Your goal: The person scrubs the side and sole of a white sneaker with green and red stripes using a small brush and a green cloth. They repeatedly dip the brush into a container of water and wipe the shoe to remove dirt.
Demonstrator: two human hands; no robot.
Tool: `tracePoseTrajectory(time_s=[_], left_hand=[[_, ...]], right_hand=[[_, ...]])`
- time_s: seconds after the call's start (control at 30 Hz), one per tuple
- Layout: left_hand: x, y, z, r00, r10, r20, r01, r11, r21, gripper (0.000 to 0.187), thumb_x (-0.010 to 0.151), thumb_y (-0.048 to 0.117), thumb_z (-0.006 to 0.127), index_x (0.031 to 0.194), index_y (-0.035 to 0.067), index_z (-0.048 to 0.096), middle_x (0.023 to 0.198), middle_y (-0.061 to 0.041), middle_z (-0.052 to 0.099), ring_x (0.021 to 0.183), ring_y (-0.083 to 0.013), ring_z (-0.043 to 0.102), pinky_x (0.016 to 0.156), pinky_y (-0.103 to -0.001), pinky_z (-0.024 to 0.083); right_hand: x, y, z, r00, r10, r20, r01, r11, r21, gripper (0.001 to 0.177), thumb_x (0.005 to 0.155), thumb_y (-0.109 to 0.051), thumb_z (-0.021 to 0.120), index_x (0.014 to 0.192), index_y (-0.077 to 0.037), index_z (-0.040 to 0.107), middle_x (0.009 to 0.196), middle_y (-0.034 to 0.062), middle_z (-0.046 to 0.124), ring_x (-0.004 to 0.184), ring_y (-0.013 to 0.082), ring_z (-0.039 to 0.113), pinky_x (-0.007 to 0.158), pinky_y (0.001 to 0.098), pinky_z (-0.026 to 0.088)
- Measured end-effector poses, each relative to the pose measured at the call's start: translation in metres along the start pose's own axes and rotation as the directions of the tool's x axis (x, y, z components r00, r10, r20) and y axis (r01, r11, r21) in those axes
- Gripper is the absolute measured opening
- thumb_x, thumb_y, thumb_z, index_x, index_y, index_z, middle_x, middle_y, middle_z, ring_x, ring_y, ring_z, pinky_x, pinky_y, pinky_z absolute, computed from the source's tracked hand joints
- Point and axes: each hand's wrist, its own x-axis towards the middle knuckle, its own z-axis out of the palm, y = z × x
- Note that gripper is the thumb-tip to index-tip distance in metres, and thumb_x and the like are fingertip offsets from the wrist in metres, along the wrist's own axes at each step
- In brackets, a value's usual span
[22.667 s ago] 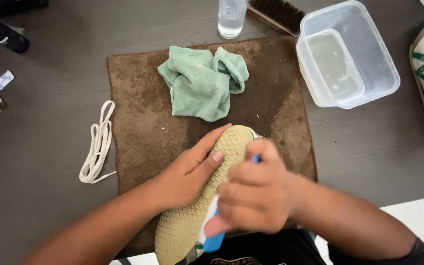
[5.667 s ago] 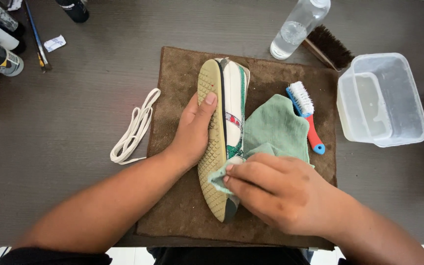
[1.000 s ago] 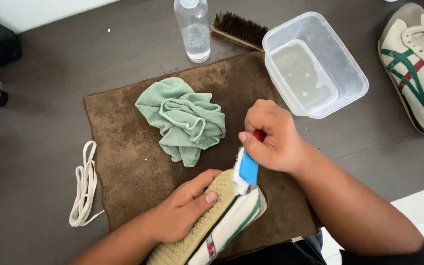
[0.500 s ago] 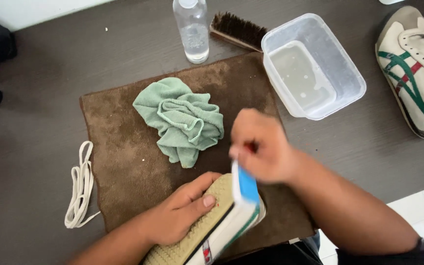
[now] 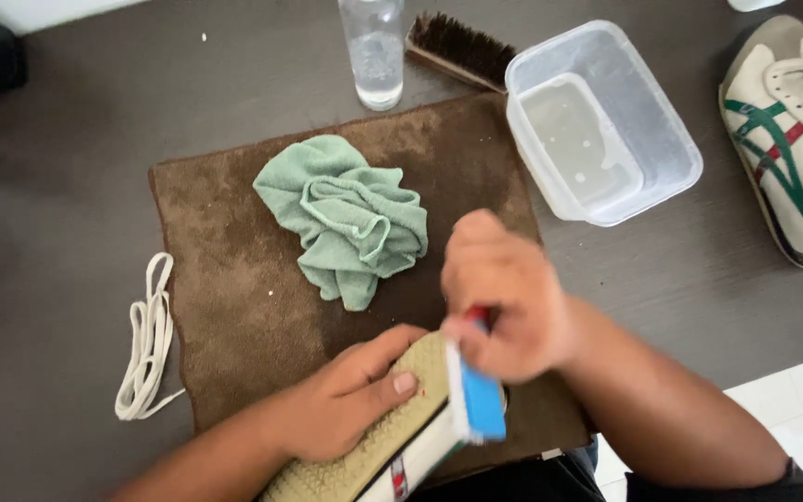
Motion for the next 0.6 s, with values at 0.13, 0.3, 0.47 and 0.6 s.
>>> tracePoseTrajectory(time_s=[0.13,0.3,0.47,0.6], left_hand=[[0.002,0.005,-0.001,1.000,-0.001,-0.022,0.001,1.000,0.002,0.051,0.105,0.044,0.040,0.134,0.004,0.053,0.112,-0.003,0.060,0.102,-0.0125,0.056,0.092,-0.031,0.047],[0.003,-0.001,0.000,1.000,0.021,-0.022,-0.020,0.999,0.035,0.047,0.105,0.045,0.040,0.126,0.006,0.054,0.104,-0.002,0.058,0.095,-0.0122,0.054,0.085,-0.031,0.048],[0.001,0.002,-0.001,1.000,-0.022,-0.023,0.022,1.000,-0.008,0.043,0.106,0.041,0.039,0.127,0.006,0.054,0.104,0.000,0.056,0.095,-0.0112,0.051,0.088,-0.030,0.045],[0.002,0.004,0.001,0.998,0.005,-0.067,-0.005,1.000,0.006,0.047,0.106,0.039,0.040,0.135,0.005,0.054,0.117,-0.004,0.062,0.107,-0.0130,0.057,0.097,-0.031,0.046]], right_hand=[[-0.014,0.026,-0.013,0.995,0.039,-0.091,-0.056,0.979,-0.196,0.035,0.098,-0.026,0.052,0.068,-0.010,0.045,0.063,0.0027,0.052,0.056,0.0220,0.048,0.064,0.0381,0.037],[-0.005,-0.001,0.005,0.999,-0.035,-0.040,0.030,0.995,-0.099,0.027,0.095,-0.018,0.047,0.070,-0.013,0.043,0.067,0.0014,0.049,0.059,0.0219,0.045,0.073,0.0416,0.036],[-0.018,0.028,-0.009,0.993,0.017,-0.113,-0.040,0.979,-0.202,0.034,0.099,-0.025,0.054,0.068,-0.011,0.045,0.062,0.0012,0.051,0.054,0.0174,0.046,0.067,0.0370,0.038],[-0.009,0.008,-0.005,0.993,-0.006,-0.120,-0.023,0.969,-0.246,0.033,0.099,-0.025,0.053,0.070,-0.011,0.048,0.066,0.0019,0.054,0.057,0.0219,0.050,0.065,0.0398,0.039]])
